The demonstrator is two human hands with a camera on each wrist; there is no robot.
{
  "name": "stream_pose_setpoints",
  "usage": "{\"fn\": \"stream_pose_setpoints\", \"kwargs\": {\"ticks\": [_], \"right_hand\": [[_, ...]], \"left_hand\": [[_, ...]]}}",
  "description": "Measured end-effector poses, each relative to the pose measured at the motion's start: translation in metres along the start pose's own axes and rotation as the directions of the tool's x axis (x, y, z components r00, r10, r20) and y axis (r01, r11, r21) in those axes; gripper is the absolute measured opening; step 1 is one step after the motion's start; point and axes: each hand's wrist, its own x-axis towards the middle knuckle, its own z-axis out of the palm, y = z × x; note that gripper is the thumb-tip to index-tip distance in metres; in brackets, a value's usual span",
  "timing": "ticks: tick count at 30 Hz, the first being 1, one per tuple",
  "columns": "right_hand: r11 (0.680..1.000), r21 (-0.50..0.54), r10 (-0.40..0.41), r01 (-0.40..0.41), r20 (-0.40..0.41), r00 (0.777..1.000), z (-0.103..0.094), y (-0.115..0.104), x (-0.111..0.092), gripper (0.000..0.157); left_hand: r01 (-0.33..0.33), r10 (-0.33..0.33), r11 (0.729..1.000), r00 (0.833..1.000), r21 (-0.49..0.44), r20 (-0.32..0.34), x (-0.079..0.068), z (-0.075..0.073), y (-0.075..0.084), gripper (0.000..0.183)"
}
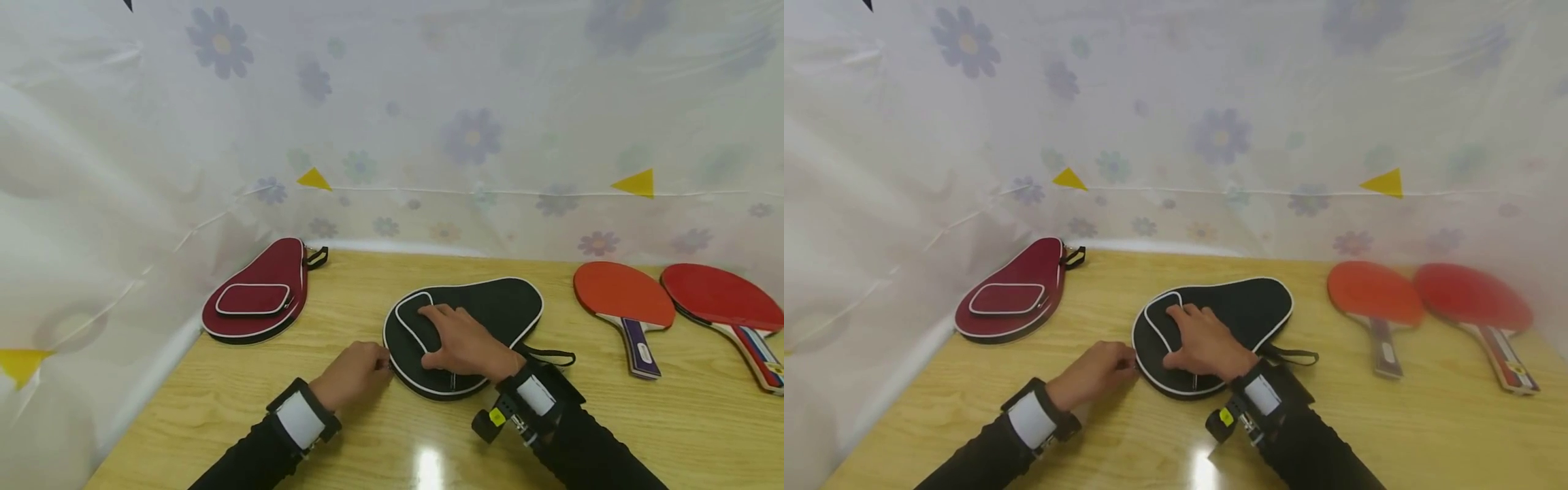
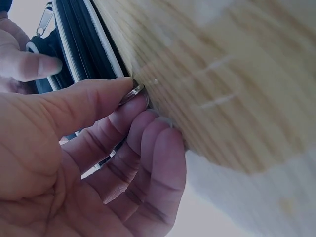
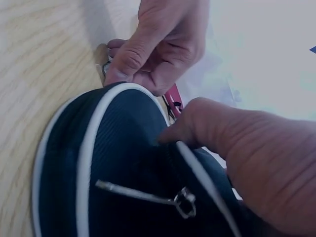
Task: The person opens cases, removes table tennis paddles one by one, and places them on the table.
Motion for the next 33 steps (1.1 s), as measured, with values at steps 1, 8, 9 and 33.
{"fn": "stream_pose_setpoints", "kwargs": {"ticks": [1,8,9,33], "right_hand": [[1.0,-0.001,-0.011,0.011,0.008,1.0,-0.001,0.0,-0.001,0.074],[0.995,-0.015,-0.1,0.102,0.075,0.992,-0.011,0.006,-0.005,0.068],[0.993,-0.015,-0.112,0.113,0.084,0.99,-0.012,0.006,-0.006,0.067],[0.964,-0.096,-0.242,0.248,0.072,0.968,-0.018,0.011,-0.007,0.055]], "left_hand": [[0.004,-0.004,1.0,1.0,-0.005,0.004,0.0,0.0,0.0,0.027],[0.021,-0.021,1.0,1.0,-0.014,0.021,0.0,-0.001,-0.001,0.029],[0.018,-0.018,1.0,0.999,-0.017,0.027,0.0,-0.001,0.0,0.029],[-0.053,0.052,0.998,0.998,-0.032,-0.02,-0.002,0.005,0.001,0.028]]}}
